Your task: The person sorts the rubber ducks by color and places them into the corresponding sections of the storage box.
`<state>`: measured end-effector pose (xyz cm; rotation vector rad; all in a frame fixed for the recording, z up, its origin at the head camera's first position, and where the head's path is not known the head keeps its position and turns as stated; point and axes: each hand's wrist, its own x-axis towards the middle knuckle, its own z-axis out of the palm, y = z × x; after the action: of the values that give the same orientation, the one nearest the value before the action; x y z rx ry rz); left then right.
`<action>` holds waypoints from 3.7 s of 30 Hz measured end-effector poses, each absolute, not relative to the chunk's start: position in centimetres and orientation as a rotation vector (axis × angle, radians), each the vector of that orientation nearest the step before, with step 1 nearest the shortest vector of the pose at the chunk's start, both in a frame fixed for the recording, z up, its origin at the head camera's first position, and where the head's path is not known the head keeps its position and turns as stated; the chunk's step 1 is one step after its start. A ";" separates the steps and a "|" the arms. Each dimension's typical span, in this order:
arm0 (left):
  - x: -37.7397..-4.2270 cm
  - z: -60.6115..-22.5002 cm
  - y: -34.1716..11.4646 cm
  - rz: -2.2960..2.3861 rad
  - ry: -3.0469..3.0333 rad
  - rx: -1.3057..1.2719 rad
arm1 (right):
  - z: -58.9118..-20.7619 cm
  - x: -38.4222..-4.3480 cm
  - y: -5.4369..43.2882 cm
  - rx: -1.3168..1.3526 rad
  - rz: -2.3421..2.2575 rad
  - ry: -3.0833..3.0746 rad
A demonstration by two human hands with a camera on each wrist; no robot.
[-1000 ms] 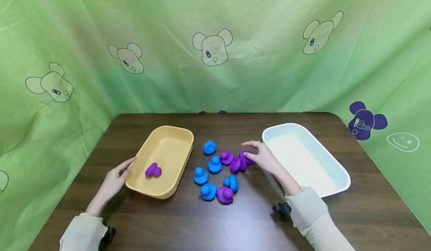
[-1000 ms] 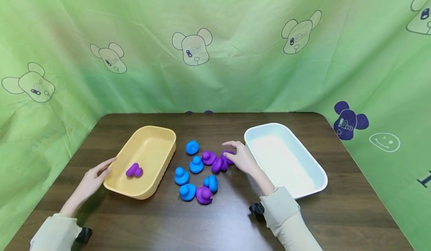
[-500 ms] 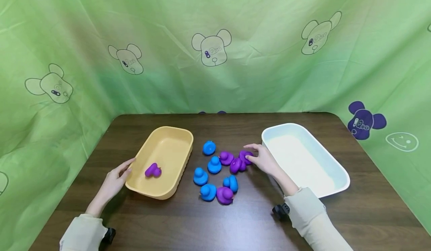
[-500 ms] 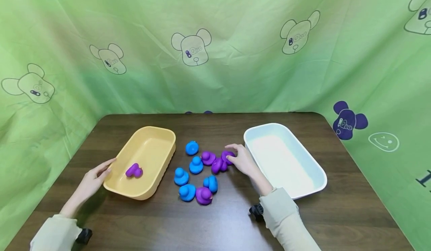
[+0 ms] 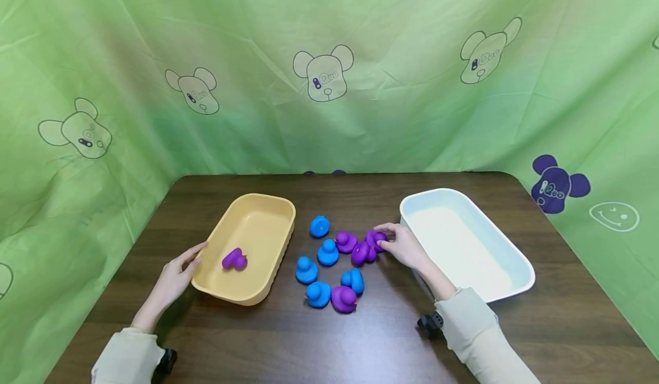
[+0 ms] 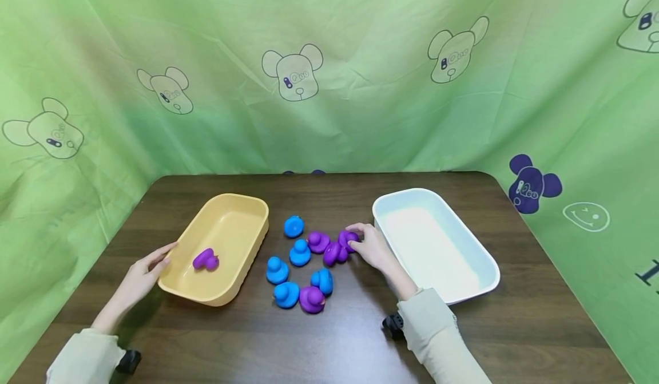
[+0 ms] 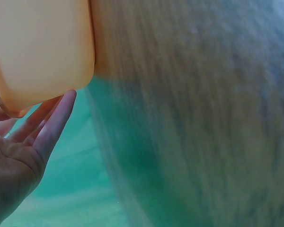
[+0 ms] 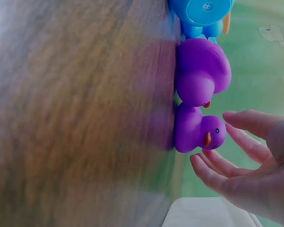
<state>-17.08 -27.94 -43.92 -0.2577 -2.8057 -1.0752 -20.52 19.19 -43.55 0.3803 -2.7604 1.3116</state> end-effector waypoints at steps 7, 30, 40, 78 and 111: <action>-17.0 -43.9 -27.9 -1.071 -2.793 -0.263 | -43.6 -20.6 19.1 0.371 1.312 -2.761; -17.0 -44.0 -27.9 -1.100 -2.789 -0.267 | -43.8 -20.8 19.0 0.309 1.238 -2.761; -17.1 -44.2 -28.0 -1.120 -2.779 -0.281 | -42.6 -20.8 18.5 0.321 1.292 -2.713; -16.9 -43.9 -28.0 -1.117 -2.778 -0.276 | -38.3 -21.5 12.9 0.448 1.382 -2.692; -16.9 -43.7 -27.9 -1.105 -2.773 -0.279 | -36.4 -22.0 5.3 0.625 1.468 -2.696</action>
<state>-16.90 -27.92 -43.70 -0.2793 -2.7733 -1.1049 -21.96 5.33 -36.43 0.6248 -2.6961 1.4677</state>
